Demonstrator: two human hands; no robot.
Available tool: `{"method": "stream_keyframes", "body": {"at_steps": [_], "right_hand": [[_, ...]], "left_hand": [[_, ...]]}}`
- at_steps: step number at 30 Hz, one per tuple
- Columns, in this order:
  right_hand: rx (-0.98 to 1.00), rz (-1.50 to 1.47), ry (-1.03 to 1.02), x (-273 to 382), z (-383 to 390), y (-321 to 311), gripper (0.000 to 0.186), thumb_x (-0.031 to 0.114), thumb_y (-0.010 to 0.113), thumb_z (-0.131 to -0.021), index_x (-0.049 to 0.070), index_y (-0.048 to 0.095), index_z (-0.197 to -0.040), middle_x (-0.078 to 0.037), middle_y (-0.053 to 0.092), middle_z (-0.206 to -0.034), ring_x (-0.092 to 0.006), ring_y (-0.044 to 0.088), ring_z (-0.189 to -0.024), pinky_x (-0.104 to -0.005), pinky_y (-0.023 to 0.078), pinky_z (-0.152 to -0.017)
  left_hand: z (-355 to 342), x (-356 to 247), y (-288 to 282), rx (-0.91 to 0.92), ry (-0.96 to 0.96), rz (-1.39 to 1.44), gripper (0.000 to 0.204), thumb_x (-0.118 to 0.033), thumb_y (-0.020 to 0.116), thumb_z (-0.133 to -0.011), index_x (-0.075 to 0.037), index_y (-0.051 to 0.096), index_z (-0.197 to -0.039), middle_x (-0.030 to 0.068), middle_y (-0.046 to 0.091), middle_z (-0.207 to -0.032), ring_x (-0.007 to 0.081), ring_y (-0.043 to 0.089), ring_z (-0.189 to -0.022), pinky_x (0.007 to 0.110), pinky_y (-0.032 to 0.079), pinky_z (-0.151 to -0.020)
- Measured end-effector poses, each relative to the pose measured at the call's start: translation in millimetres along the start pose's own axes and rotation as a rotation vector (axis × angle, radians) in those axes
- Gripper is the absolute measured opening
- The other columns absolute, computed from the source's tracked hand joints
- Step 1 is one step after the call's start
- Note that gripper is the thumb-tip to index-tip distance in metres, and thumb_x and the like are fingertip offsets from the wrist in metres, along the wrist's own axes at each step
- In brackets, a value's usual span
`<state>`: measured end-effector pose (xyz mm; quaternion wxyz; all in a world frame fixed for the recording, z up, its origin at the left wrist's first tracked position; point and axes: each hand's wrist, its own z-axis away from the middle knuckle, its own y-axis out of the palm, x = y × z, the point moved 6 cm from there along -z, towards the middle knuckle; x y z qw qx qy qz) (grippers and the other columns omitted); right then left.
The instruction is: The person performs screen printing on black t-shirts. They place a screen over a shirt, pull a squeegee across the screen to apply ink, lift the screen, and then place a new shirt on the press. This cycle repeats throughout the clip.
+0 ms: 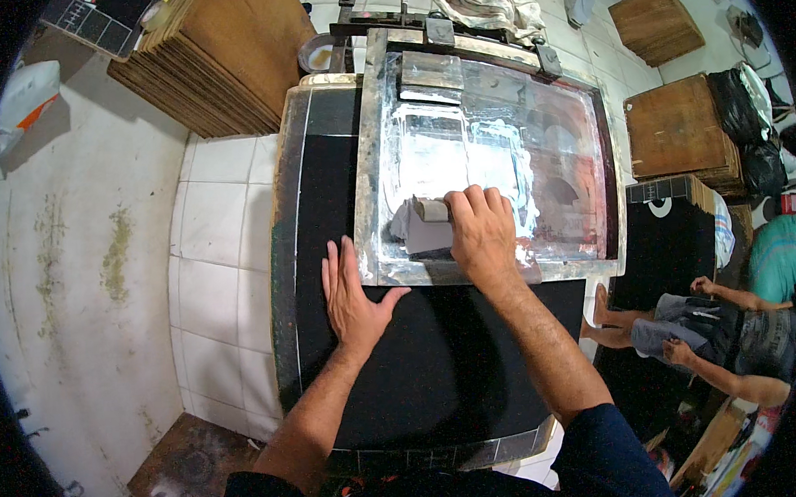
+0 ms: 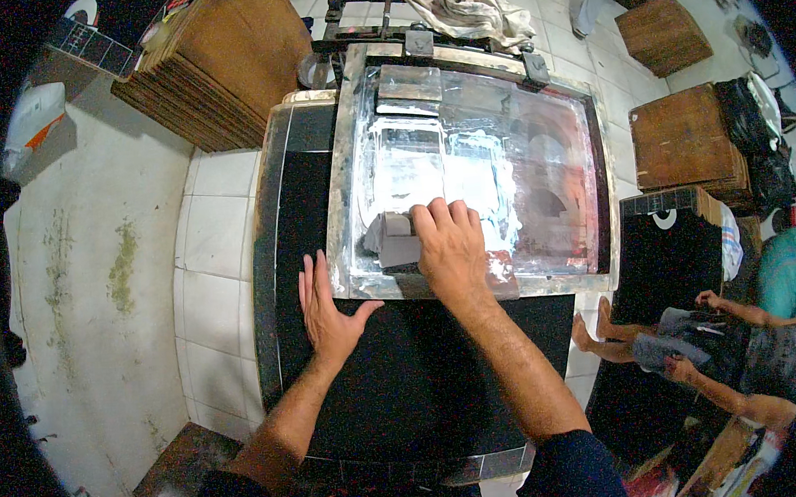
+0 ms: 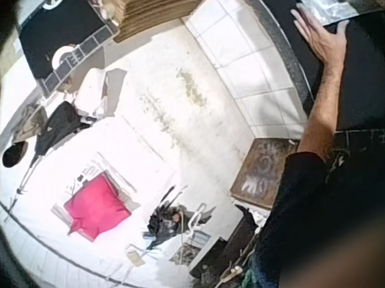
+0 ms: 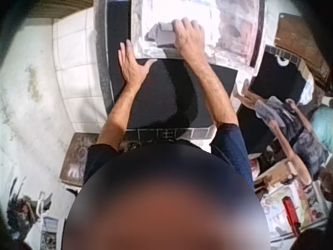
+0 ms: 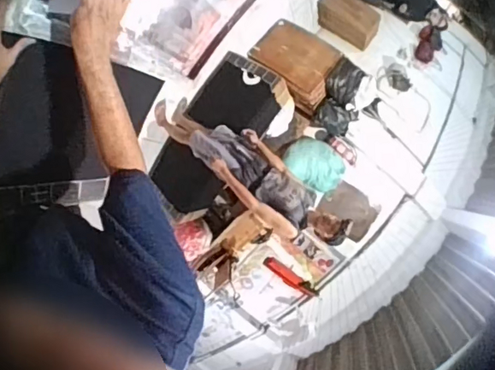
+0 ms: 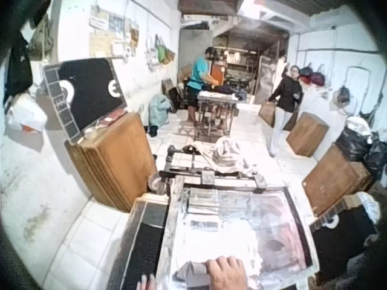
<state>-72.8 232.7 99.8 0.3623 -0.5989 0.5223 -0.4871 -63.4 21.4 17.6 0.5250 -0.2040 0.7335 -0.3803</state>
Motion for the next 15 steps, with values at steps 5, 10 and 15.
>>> {"method": "stream_keyframes", "body": {"at_steps": [5,10,15], "right_hand": [[0.068,0.044,-0.066,-4,-1,-6,0.030,-0.001,0.065,-0.083,0.011,0.064,-0.111,-0.006,0.062,-0.100,-0.0270,0.061,-0.100,-0.0447,0.043,-0.096],[-0.060,-0.008,-0.020,-1,-4,-21,0.030,-0.002,0.066,-0.084,0.012,0.065,-0.110,-0.006,0.065,-0.098,-0.0263,0.064,-0.099,-0.0455,0.041,-0.099],[-0.001,-0.051,-0.028,-9,-37,-24,0.031,-0.002,0.067,-0.082,0.011,0.064,-0.110,-0.007,0.067,-0.097,-0.0289,0.064,-0.099,-0.0454,0.042,-0.093]], "left_hand": [[-4,5,12,-0.040,0.063,0.093,0.115,-0.024,0.097,-0.067,0.002,0.031,-0.158,0.0269,0.039,-0.160,0.0428,0.035,-0.151,0.058,0.025,-0.125],[9,15,16,-0.206,0.168,0.316,0.104,-0.021,0.095,-0.072,-0.008,0.038,-0.158,0.0294,0.039,-0.159,0.0439,0.045,-0.144,0.053,0.047,-0.113],[8,13,16,-0.179,0.161,0.345,0.096,-0.017,0.094,-0.074,-0.010,0.043,-0.155,0.0316,0.039,-0.158,0.0445,0.048,-0.142,0.049,0.053,-0.109]]}}
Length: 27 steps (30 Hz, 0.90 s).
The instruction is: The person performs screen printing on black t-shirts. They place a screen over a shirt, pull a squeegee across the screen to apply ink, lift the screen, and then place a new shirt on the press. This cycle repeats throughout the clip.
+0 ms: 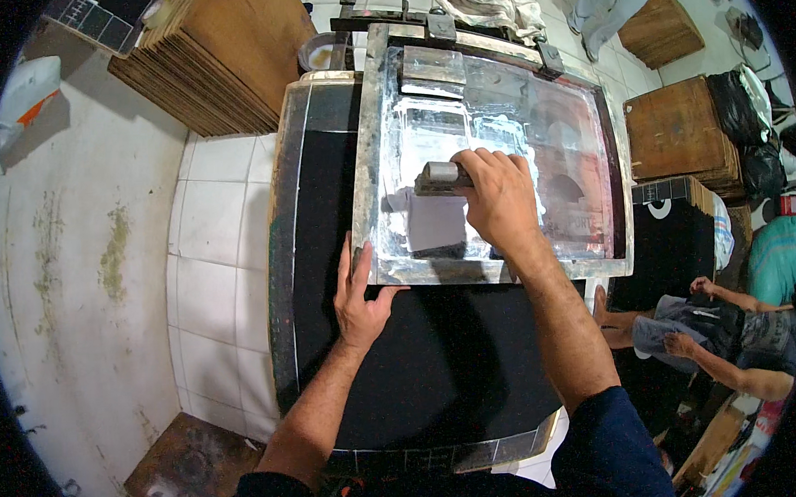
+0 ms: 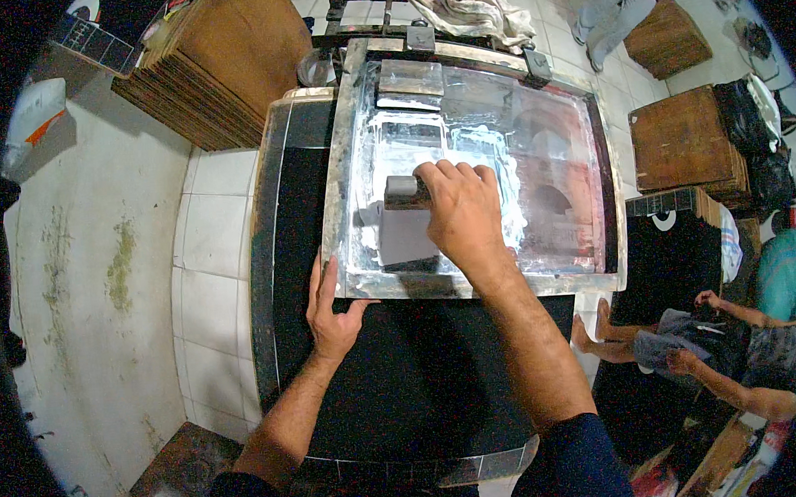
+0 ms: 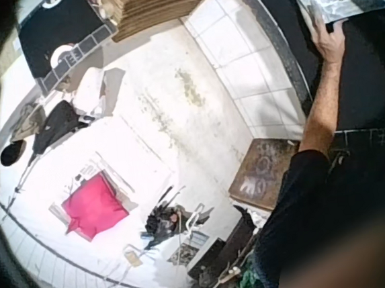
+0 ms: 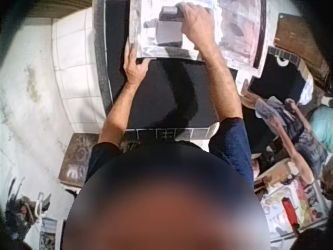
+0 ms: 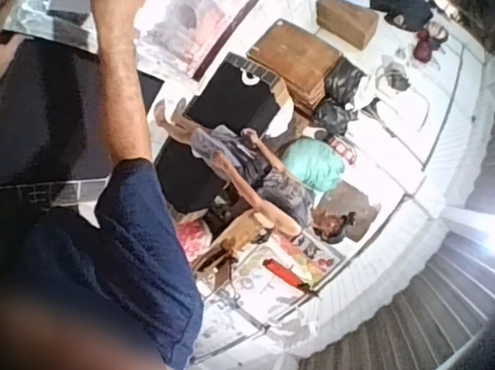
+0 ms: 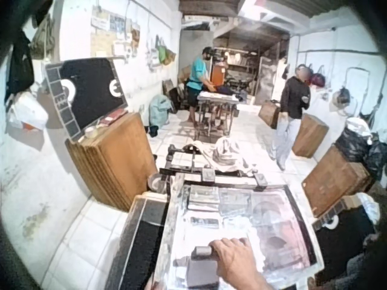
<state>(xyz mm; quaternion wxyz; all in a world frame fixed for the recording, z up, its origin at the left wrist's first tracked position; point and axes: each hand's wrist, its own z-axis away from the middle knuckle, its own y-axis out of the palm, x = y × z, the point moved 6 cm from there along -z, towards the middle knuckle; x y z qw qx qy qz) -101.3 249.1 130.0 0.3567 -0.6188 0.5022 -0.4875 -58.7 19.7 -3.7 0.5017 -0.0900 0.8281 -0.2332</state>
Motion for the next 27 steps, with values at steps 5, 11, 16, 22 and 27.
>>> {"method": "stream_keyframes", "body": {"at_steps": [5,11,16,22,27], "right_hand": [[0.192,-0.039,0.007,-2,17,4,0.033,0.003,0.071,-0.082,0.012,0.064,-0.113,-0.006,0.069,-0.099,-0.0285,0.067,-0.099,-0.0483,0.041,-0.091],[0.176,0.037,-0.034,-55,-52,46,0.043,0.017,0.080,-0.080,0.014,0.063,-0.120,-0.008,0.074,-0.106,-0.0307,0.071,-0.099,-0.0511,0.044,-0.086],[0.253,0.131,0.035,-105,-149,78,0.049,0.027,0.081,-0.079,0.013,0.067,-0.124,-0.012,0.075,-0.113,-0.0349,0.071,-0.105,-0.0555,0.053,-0.084],[-0.086,-0.059,-0.034,-42,-52,38,0.038,0.008,0.078,-0.073,0.012,0.068,-0.109,-0.011,0.071,-0.099,-0.0344,0.066,-0.094,-0.0497,0.047,-0.076],[0.249,-0.062,0.074,9,54,12,0.047,-0.006,0.072,-0.066,0.012,0.064,-0.109,-0.007,0.064,-0.098,-0.0292,0.062,-0.099,-0.0461,0.042,-0.085]], "left_hand": [[-5,-6,-3,0.011,-0.007,-0.018,0.095,-0.013,0.094,-0.073,-0.010,0.044,-0.154,0.0315,0.036,-0.160,0.0441,0.049,-0.142,0.048,0.055,-0.107],[-3,-4,-2,-0.001,0.008,-0.018,0.095,-0.014,0.094,-0.073,-0.011,0.045,-0.154,0.0311,0.036,-0.159,0.0433,0.050,-0.141,0.046,0.057,-0.105],[-3,-5,-2,0.005,0.005,-0.041,0.096,-0.015,0.094,-0.072,-0.010,0.045,-0.154,0.0317,0.037,-0.159,0.0438,0.050,-0.140,0.047,0.057,-0.105],[-3,-4,-1,-0.003,-0.003,-0.014,0.095,-0.012,0.093,-0.072,-0.010,0.044,-0.154,0.0324,0.037,-0.158,0.0442,0.049,-0.141,0.048,0.057,-0.106],[-2,-2,-1,0.009,-0.020,-0.016,0.094,-0.011,0.093,-0.073,-0.010,0.045,-0.154,0.0318,0.037,-0.158,0.0449,0.048,-0.141,0.048,0.057,-0.106]]}}
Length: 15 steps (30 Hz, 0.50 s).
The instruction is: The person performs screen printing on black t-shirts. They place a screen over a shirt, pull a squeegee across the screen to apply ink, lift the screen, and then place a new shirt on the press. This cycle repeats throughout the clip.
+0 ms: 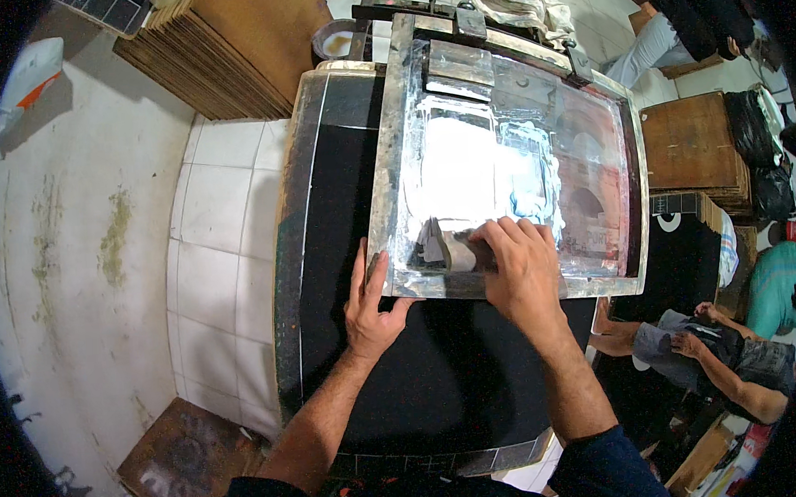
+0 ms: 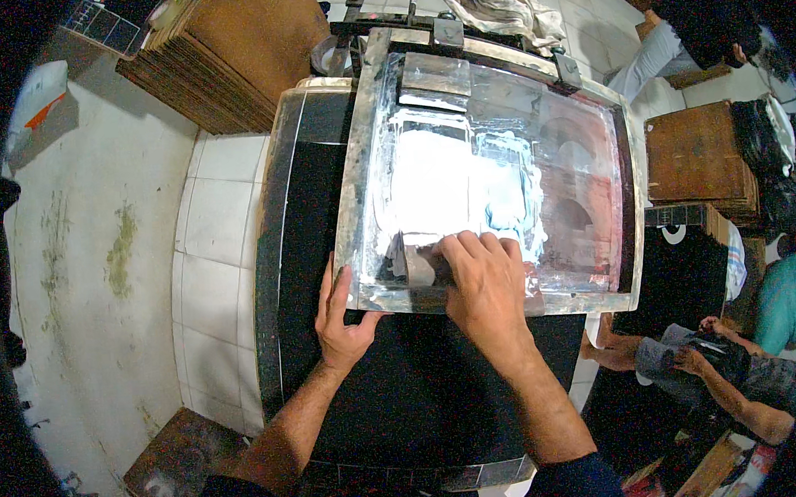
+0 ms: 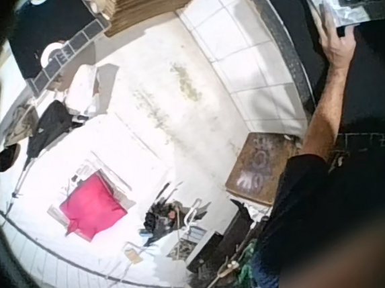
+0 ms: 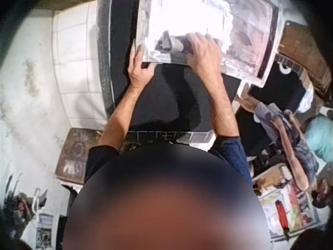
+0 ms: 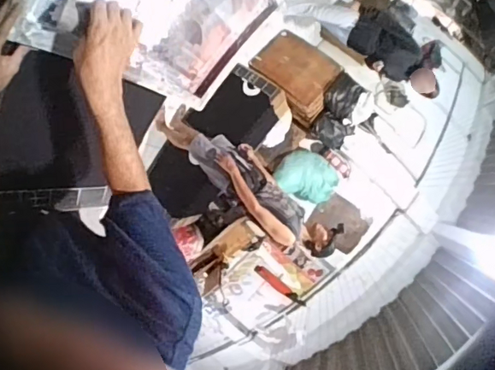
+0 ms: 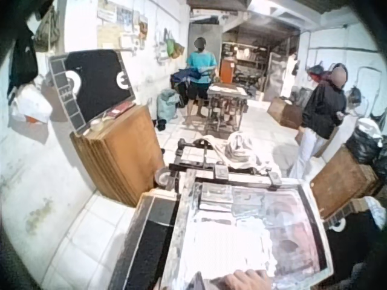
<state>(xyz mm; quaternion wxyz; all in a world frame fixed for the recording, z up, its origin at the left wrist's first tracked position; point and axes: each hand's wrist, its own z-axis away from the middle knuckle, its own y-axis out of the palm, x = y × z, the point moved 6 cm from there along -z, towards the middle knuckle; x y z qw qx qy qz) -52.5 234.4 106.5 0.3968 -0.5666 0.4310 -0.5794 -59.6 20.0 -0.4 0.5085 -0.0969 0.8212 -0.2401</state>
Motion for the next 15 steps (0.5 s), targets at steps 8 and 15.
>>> {"method": "stream_keyframes", "body": {"at_steps": [8,15], "right_hand": [[-0.270,0.155,-0.060,-60,-137,-23,0.039,0.018,0.075,-0.084,0.015,0.062,-0.121,-0.007,0.072,-0.111,-0.0309,0.068,-0.108,-0.0514,0.046,-0.085],[0.012,0.299,0.056,-101,-264,6,0.065,0.029,0.080,-0.085,0.022,0.058,-0.145,-0.011,0.067,-0.132,-0.0335,0.063,-0.123,-0.0566,0.047,-0.099]], "left_hand": [[-3,-3,0,0.005,0.002,-0.019,0.094,-0.013,0.093,-0.073,-0.012,0.045,-0.154,0.0310,0.039,-0.158,0.0454,0.049,-0.141,0.047,0.057,-0.105],[-3,-5,-1,0.005,0.008,-0.046,0.094,-0.016,0.093,-0.073,-0.011,0.045,-0.154,0.0317,0.040,-0.157,0.0453,0.051,-0.139,0.047,0.058,-0.104]]}}
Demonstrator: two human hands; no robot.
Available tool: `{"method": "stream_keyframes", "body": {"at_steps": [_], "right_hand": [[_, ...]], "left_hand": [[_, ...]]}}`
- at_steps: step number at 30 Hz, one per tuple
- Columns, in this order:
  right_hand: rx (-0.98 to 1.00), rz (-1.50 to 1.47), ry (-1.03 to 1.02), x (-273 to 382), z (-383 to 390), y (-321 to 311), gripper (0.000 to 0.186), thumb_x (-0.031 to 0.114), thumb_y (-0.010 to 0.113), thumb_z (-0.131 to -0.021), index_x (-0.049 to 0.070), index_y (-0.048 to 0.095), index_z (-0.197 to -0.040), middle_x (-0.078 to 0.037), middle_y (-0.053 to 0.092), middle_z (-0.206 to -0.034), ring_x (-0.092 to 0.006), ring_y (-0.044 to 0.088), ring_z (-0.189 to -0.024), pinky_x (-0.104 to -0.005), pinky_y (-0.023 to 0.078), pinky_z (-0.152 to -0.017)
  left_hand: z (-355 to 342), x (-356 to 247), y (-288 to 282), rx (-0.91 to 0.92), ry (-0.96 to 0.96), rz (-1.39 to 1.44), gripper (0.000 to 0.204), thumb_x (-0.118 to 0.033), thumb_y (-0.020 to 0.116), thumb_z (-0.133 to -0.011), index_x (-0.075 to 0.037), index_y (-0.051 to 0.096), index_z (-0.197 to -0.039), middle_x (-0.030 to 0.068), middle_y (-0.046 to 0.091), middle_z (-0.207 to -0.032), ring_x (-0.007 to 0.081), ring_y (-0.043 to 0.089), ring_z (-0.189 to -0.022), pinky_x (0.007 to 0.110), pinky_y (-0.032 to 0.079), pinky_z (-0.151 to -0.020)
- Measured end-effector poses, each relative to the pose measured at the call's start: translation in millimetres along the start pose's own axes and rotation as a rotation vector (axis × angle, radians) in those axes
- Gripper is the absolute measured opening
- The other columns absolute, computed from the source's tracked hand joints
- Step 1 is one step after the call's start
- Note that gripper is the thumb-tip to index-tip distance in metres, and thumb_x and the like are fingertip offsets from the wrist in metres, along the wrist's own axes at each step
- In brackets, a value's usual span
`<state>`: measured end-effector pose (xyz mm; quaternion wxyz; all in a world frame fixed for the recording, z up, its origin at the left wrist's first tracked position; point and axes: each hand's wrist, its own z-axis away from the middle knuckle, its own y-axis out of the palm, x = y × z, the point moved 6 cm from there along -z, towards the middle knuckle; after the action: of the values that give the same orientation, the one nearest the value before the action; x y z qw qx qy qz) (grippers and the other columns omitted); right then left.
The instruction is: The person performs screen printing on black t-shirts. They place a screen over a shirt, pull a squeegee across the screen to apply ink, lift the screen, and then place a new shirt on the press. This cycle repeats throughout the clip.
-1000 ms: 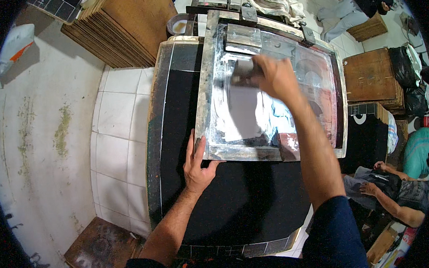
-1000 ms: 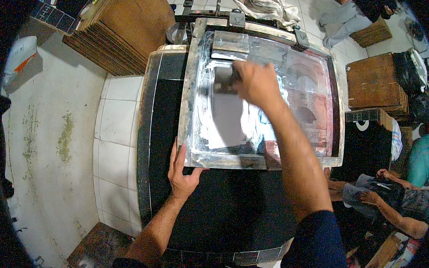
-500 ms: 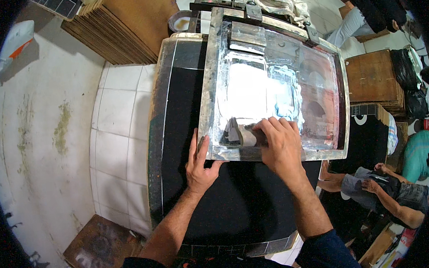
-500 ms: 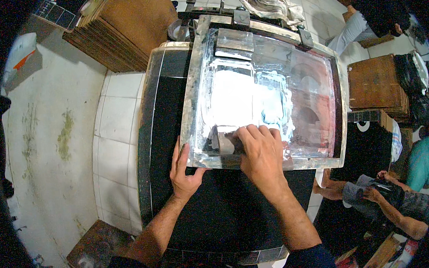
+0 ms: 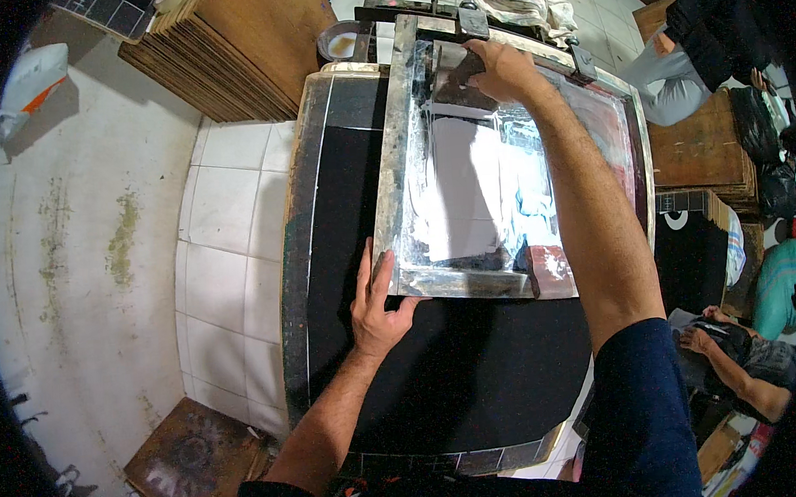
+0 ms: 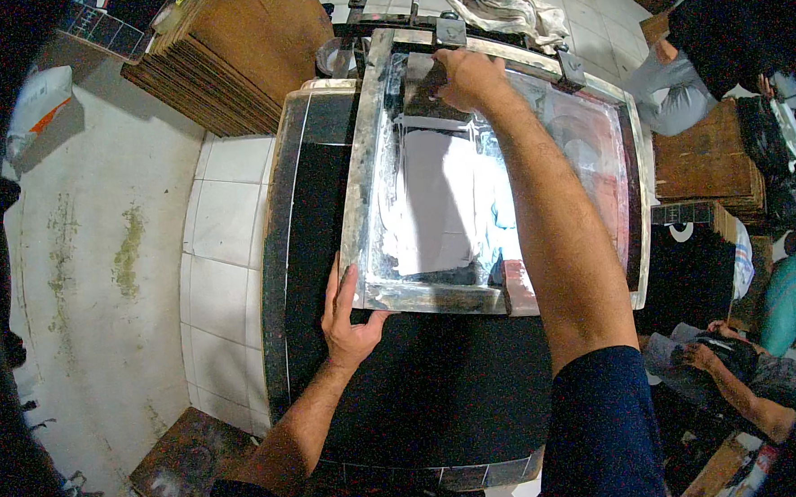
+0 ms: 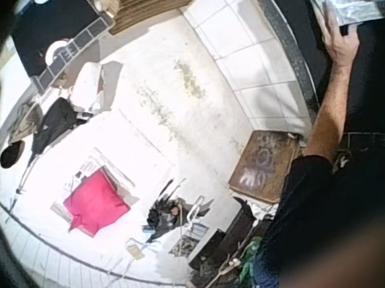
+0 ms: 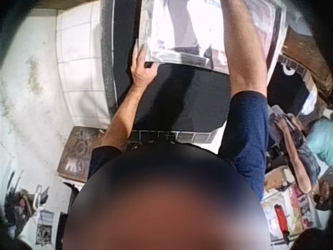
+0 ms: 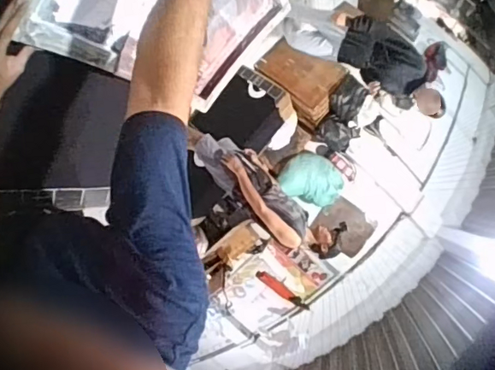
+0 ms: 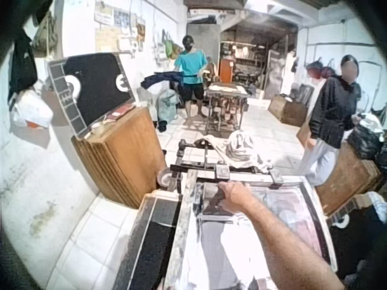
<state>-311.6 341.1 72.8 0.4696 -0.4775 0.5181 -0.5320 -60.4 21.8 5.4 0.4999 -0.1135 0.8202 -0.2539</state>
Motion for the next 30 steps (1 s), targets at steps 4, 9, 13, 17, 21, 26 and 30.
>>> {"method": "stream_keyframes", "body": {"at_steps": [4,9,13,17,21,26,30], "right_hand": [[-0.410,-0.197,-0.073,-18,68,-37,0.053,0.035,0.082,-0.085,0.020,0.066,-0.134,-0.013,0.068,-0.124,-0.0328,0.061,-0.121,-0.0529,0.044,-0.102],[0.001,-0.310,-0.094,-26,258,-52,0.071,0.053,0.093,-0.066,0.008,0.069,-0.115,-0.012,0.066,-0.111,-0.0336,0.059,-0.108,-0.0498,0.044,-0.098],[0.183,-0.255,-0.133,-14,331,-41,0.079,0.047,0.094,-0.062,0.011,0.065,-0.126,-0.011,0.061,-0.113,-0.0336,0.056,-0.110,-0.0470,0.040,-0.099],[0.050,-0.162,-0.146,-20,303,-45,0.047,0.021,0.084,-0.077,0.010,0.066,-0.119,-0.009,0.066,-0.105,-0.0297,0.061,-0.104,-0.0464,0.040,-0.095],[-0.091,-0.167,-0.050,-23,278,-53,0.030,0.009,0.076,-0.084,0.010,0.067,-0.112,-0.007,0.070,-0.100,-0.0276,0.064,-0.101,-0.0458,0.040,-0.091],[-0.030,-0.221,-0.145,-20,285,-38,0.031,0.003,0.072,-0.081,0.011,0.067,-0.110,-0.006,0.072,-0.095,-0.0280,0.067,-0.097,-0.0466,0.040,-0.088],[-0.084,-0.093,-0.144,-50,223,-21,0.033,0.012,0.075,-0.082,0.013,0.065,-0.114,-0.009,0.074,-0.101,-0.0302,0.070,-0.096,-0.0500,0.042,-0.089]], "left_hand": [[0,1,0,-0.010,-0.010,0.013,0.091,-0.018,0.094,-0.073,-0.009,0.048,-0.151,0.0320,0.040,-0.157,0.0445,0.054,-0.137,0.047,0.059,-0.103],[0,1,-1,-0.006,0.000,-0.015,0.092,-0.019,0.094,-0.072,-0.007,0.048,-0.151,0.0324,0.040,-0.157,0.0441,0.053,-0.137,0.046,0.059,-0.102],[1,1,0,-0.003,-0.002,-0.032,0.096,-0.016,0.095,-0.071,-0.009,0.046,-0.153,0.0304,0.039,-0.158,0.0437,0.050,-0.141,0.048,0.055,-0.107],[2,0,1,-0.009,0.004,-0.023,0.096,-0.013,0.094,-0.071,-0.009,0.045,-0.154,0.0288,0.040,-0.158,0.0431,0.050,-0.141,0.048,0.054,-0.107],[5,1,2,0.009,-0.012,-0.054,0.096,-0.012,0.094,-0.072,-0.008,0.045,-0.154,0.0282,0.041,-0.158,0.0428,0.048,-0.142,0.048,0.052,-0.109],[7,4,4,0.018,0.000,-0.061,0.097,-0.013,0.094,-0.072,-0.007,0.043,-0.155,0.0299,0.040,-0.158,0.0440,0.046,-0.144,0.050,0.051,-0.111],[6,3,3,0.020,0.013,-0.077,0.098,-0.014,0.095,-0.072,-0.007,0.043,-0.155,0.0304,0.039,-0.158,0.0448,0.045,-0.144,0.052,0.050,-0.112]]}}
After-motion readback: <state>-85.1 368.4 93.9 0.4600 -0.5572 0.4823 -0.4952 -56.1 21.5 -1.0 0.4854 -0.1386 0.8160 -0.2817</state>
